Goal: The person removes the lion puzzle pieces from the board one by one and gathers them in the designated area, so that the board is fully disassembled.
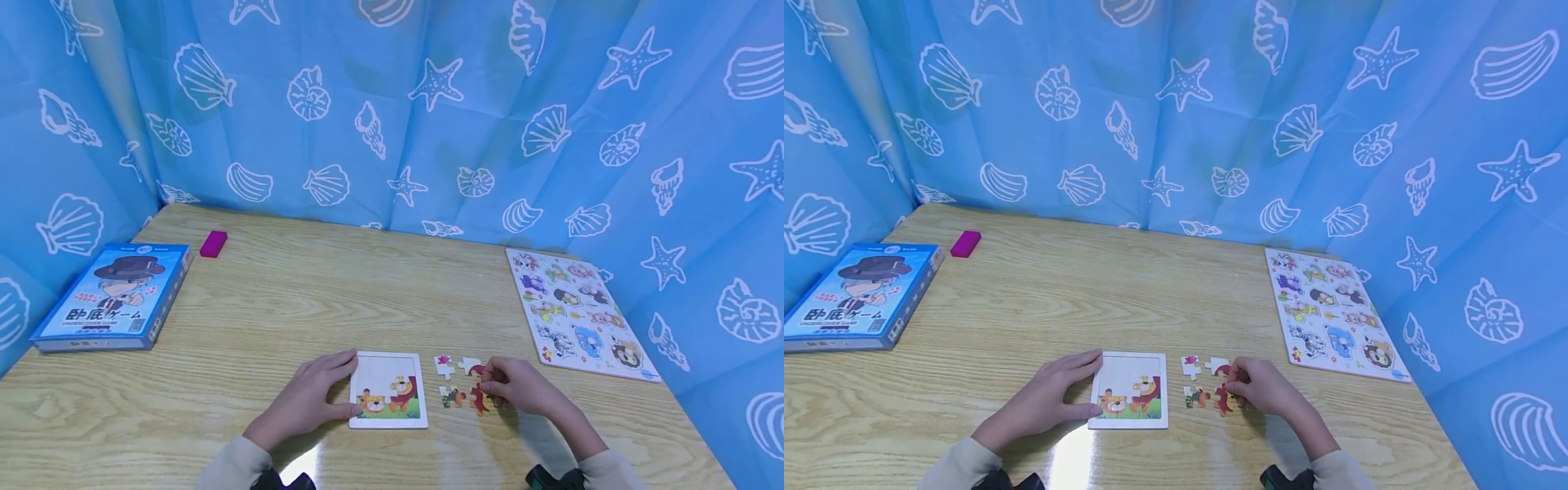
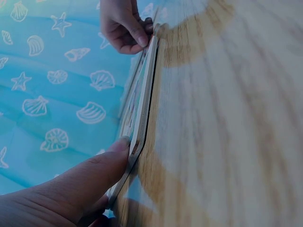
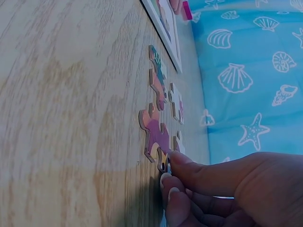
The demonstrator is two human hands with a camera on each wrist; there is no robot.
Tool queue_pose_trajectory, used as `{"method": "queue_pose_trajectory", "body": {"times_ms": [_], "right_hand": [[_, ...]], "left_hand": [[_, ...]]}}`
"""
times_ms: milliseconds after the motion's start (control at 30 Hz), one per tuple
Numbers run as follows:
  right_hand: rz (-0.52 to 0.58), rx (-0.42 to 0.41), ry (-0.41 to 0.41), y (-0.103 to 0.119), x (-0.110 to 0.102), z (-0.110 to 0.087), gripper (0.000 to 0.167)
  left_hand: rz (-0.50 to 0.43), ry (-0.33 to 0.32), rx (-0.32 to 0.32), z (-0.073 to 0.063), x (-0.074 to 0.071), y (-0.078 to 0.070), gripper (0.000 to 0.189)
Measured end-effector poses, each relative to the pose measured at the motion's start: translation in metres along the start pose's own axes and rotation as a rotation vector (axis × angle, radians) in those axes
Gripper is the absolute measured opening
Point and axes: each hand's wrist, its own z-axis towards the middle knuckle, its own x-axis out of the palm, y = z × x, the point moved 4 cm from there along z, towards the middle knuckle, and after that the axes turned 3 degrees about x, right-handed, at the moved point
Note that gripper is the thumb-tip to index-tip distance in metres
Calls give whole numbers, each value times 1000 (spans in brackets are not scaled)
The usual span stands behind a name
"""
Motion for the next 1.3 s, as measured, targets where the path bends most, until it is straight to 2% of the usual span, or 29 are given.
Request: {"method": "queue_pose_trajectory", "body": {"times_ms": [533,800,933,1067,1300], "right_hand": [[-73,-3,-16,-3,0,7,14],[-95,-6,-34,3,-4,6,13],[-95,-46,-68,13,-8,7,10],[-79,-88,-66,24,-6,15,10],[-74,-205,-6,47,8,33,9]], "left_hand": [[0,1,-2,0,0,0,72],[8,0,6,0,0,1,73],[8,-3,2,0,0,1,73],[5,-3,1,0,0,2,73],[-27,-2,8,-1,1,1,71]]}}
